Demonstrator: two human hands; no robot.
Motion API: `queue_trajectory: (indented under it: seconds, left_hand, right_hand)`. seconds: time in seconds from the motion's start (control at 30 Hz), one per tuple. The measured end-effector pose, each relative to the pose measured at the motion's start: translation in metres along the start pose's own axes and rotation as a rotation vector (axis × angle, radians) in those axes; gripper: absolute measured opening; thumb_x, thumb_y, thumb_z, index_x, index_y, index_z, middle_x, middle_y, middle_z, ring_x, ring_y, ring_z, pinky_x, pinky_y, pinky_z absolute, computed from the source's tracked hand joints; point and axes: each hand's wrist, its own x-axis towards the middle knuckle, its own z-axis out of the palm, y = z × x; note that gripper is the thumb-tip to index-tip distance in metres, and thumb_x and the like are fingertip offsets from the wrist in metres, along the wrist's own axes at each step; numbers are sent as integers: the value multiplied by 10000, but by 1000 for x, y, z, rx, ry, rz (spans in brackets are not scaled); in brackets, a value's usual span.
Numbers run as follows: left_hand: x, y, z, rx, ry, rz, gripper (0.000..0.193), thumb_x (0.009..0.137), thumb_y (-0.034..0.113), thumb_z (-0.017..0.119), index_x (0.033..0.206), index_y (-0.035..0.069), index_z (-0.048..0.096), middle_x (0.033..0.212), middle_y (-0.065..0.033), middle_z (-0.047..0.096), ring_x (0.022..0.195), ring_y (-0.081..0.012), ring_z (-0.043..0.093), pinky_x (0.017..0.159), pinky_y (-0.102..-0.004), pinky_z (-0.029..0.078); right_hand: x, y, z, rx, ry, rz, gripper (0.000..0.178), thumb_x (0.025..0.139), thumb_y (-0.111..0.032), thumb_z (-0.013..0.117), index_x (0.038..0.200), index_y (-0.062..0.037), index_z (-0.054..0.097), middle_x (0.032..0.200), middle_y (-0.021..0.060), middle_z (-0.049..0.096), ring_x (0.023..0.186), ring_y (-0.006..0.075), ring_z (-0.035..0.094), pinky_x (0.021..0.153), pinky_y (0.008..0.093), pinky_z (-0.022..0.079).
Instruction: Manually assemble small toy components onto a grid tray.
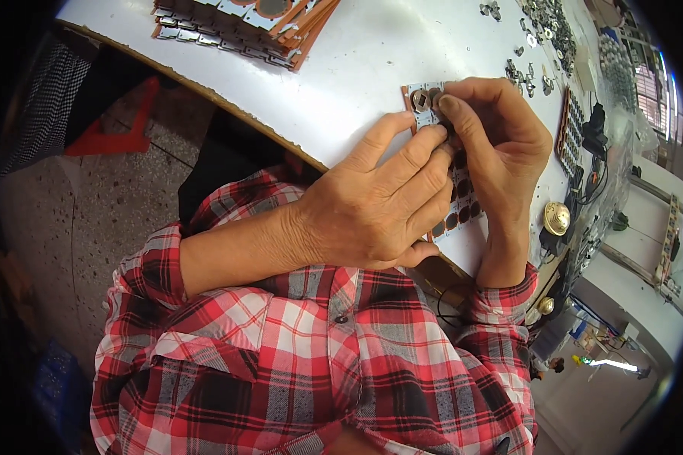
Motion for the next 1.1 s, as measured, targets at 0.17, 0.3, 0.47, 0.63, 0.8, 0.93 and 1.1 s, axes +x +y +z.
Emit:
queue_trajectory:
  seconds: [0.17,0.3,0.47,0.63,0.8,0.93,1.1]
  left_hand:
    - [0,2,1,-6,5,-9,597,740,513,725,1027,-11,714,1185,-200,685,1210,-358,640,1037,-571,485]
    - [0,6,6,-76,63,-42,540,636,429,768,955,-3,705,1115,-194,670,1189,-364,610,1067,-575,428]
    - [4,4,-1,-31,-23,-28,535,781,458,709,998,-30,689,1175,-223,678,1201,-376,643,1027,-574,490]
    - [4,3,-4,-21,-26,-29,550,803,472,695,1008,-38,690,1161,-222,680,1211,-378,643,1026,-573,488]
    - [3,2,-5,1,-52,-16,608,849,532,668,1048,-41,704,1166,-217,683,1215,-373,644,1021,-570,495]
    - [2,1,-2,8,-47,-13,636,875,570,651,1071,-33,706,1178,-206,683,1220,-364,643,1024,-560,500]
    - [2,1,-4,15,-59,-21,642,883,579,648,1077,-30,703,1183,-197,684,1221,-361,642,1023,-554,501]
  right_hand:
    - [3,7,-5,-14,-35,14,74,895,37,744,965,14,745,831,13,692,776,64,644,685,217,507]
    - [3,9,-11,-52,-94,3,119,929,36,729,1045,19,747,904,-5,697,834,55,634,735,204,491]
    - [14,10,-19,34,-233,12,129,920,80,705,1038,43,741,908,15,687,831,60,626,738,202,483]
    - [10,9,-12,-57,-155,-56,146,919,48,719,1060,26,748,891,4,692,803,50,620,707,192,471]
    - [13,18,-48,-102,282,-30,213,943,-61,734,1153,-32,760,833,-17,702,627,9,529,537,165,382]
    - [16,44,-71,-249,247,23,222,930,-57,739,1149,-26,762,842,-33,689,699,20,540,611,177,413]
    - [18,50,-69,-310,213,-3,87,938,-47,716,1017,-19,739,823,-38,677,721,34,570,644,177,431]
